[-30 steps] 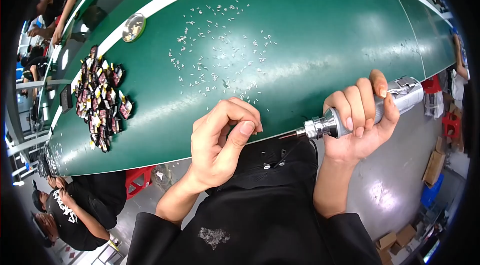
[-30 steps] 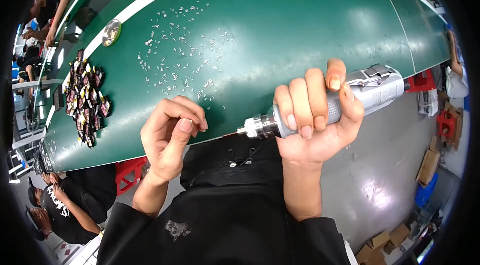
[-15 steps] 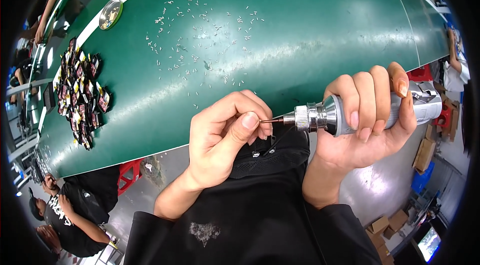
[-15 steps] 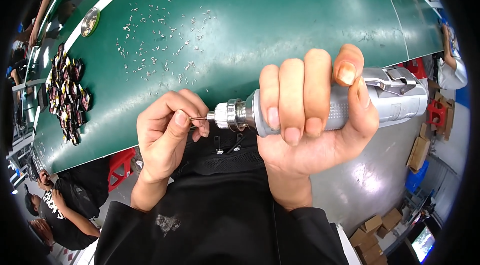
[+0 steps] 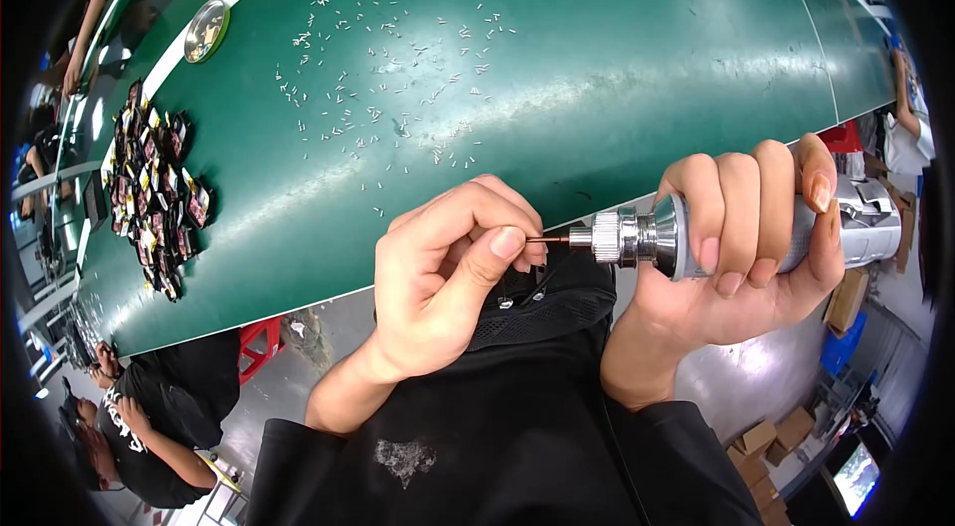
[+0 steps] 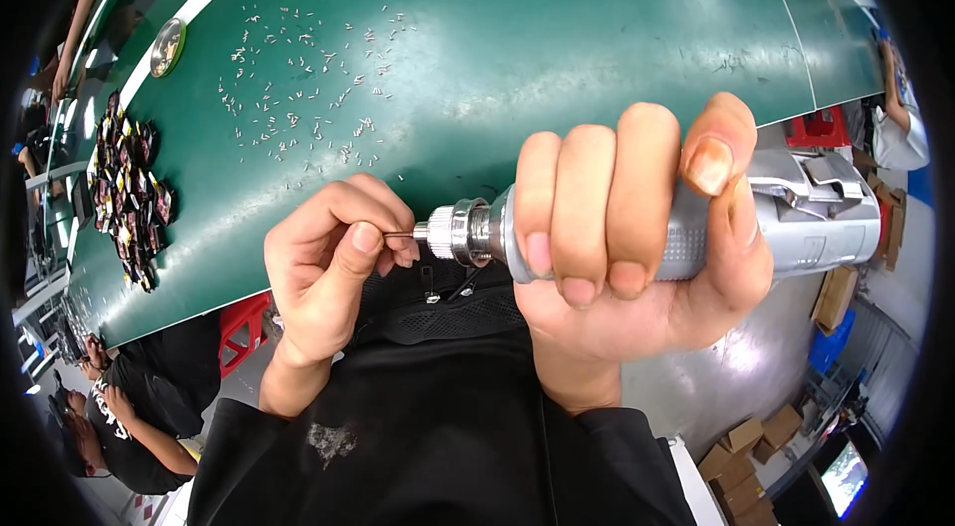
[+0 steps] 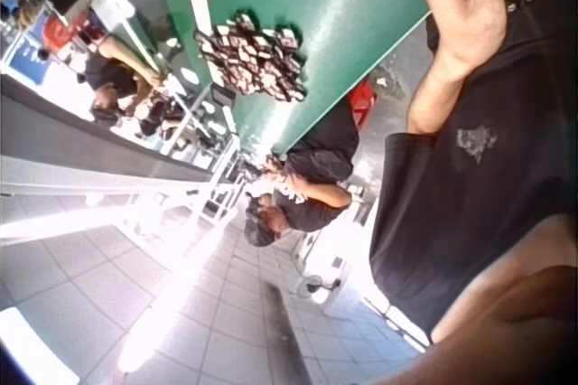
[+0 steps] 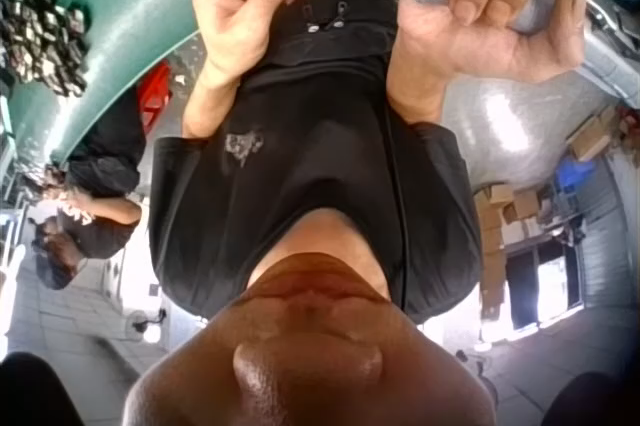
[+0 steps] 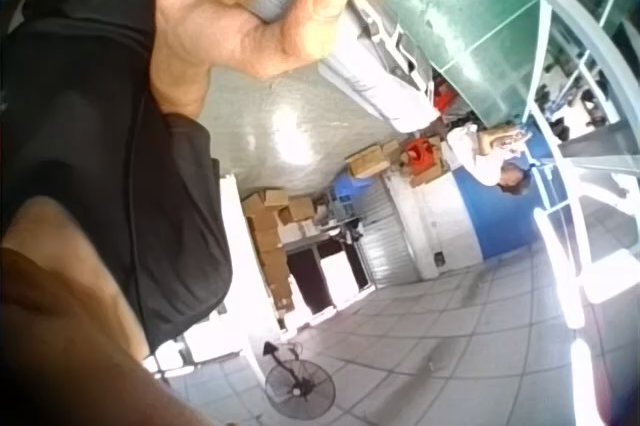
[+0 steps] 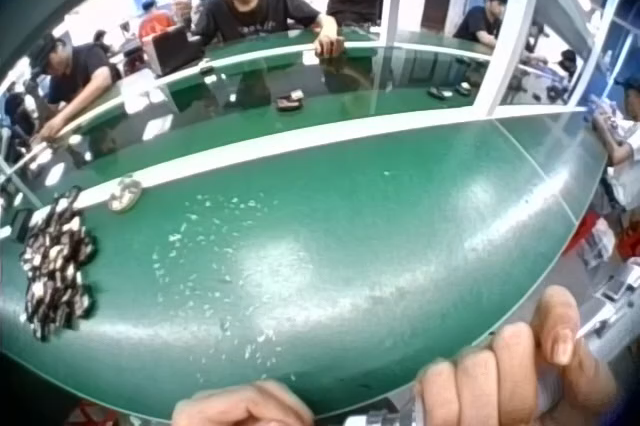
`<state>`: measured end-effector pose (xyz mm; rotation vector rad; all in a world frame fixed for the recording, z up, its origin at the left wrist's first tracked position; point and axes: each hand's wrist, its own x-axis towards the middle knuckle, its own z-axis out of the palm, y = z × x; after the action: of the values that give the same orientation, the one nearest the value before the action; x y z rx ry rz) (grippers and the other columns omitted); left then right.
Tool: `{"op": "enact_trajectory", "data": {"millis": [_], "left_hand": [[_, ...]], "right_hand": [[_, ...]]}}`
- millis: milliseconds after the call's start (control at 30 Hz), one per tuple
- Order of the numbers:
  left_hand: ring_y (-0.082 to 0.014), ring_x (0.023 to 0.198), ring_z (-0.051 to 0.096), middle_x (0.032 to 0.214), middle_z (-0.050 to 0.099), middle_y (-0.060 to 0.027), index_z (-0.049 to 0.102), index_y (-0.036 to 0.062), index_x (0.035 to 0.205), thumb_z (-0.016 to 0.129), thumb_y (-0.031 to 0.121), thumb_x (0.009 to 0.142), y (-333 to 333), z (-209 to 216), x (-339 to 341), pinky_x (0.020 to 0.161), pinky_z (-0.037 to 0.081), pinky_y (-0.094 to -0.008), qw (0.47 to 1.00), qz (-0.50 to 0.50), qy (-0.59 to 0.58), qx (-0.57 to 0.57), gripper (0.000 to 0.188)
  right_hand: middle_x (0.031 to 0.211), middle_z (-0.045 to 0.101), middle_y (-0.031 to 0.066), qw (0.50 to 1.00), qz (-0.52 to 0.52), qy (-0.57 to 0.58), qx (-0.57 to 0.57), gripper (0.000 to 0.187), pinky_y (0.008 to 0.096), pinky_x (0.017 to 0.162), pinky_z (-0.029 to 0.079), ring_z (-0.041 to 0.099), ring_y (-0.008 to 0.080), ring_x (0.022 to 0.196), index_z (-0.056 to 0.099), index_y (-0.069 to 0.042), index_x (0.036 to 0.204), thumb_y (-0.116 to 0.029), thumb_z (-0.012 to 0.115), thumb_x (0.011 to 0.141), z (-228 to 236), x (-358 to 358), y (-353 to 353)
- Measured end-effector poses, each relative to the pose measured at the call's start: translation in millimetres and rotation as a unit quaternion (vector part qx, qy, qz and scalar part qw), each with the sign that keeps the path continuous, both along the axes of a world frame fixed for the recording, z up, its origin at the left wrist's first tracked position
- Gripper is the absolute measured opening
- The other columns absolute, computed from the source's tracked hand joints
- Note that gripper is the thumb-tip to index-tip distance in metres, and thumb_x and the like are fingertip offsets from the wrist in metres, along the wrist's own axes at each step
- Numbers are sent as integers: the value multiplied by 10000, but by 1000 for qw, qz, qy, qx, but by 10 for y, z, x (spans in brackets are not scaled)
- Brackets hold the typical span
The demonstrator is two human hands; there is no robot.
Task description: The recorder is assembling small electronic housing units using an electric screwdriver at a manufacturing workbench.
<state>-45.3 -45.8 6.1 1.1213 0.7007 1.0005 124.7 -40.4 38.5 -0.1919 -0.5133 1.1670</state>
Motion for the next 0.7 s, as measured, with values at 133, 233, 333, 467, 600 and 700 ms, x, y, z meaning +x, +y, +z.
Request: {"op": "enact_trajectory", "data": {"millis": [133,233,333,467,600,700], "left_hand": [[-129,617,525,758,588,-107,564,-50,803,540,-32,878,-8,-21,12,565,422,-239,983,56,121,124,80],[-142,603,527,743,586,-111,560,-49,790,548,-48,857,-3,-75,46,551,423,-245,977,64,127,160,68],[-151,613,538,750,585,-116,557,-53,790,546,-60,848,2,-27,80,553,428,-246,974,51,162,149,60],[-159,639,545,771,595,-125,585,-72,862,518,11,894,114,-31,63,581,435,-251,974,42,144,170,112],[-157,717,558,819,617,-131,614,-82,1040,439,173,969,371,109,-130,649,439,-253,948,130,206,206,318],[-141,649,553,764,623,-105,631,-47,885,527,65,910,582,215,-304,600,434,-240,915,145,288,242,155]], "right_hand": [[524,401,-31,999,3,-49,-5,120,248,486,376,391,79,413,472,-48,910,-155,515,878,13,-10,-5],[525,400,-29,999,0,-49,-1,118,246,484,376,388,74,416,473,-45,916,-152,509,882,-31,12,-4],[527,397,-29,999,-3,-33,-9,116,242,482,373,381,70,415,471,-43,916,-151,501,886,-61,53,10],[523,384,-30,1000,4,4,-18,116,243,479,366,368,67,415,474,-40,910,-152,493,889,-103,110,73],[518,370,-28,999,-8,23,-24,109,252,478,361,357,74,417,474,-36,904,-142,490,888,-108,184,128],[508,351,-19,996,-35,47,-61,114,266,471,358,342,93,406,466,-57,888,-167,443,909,-189,210,108]]}}
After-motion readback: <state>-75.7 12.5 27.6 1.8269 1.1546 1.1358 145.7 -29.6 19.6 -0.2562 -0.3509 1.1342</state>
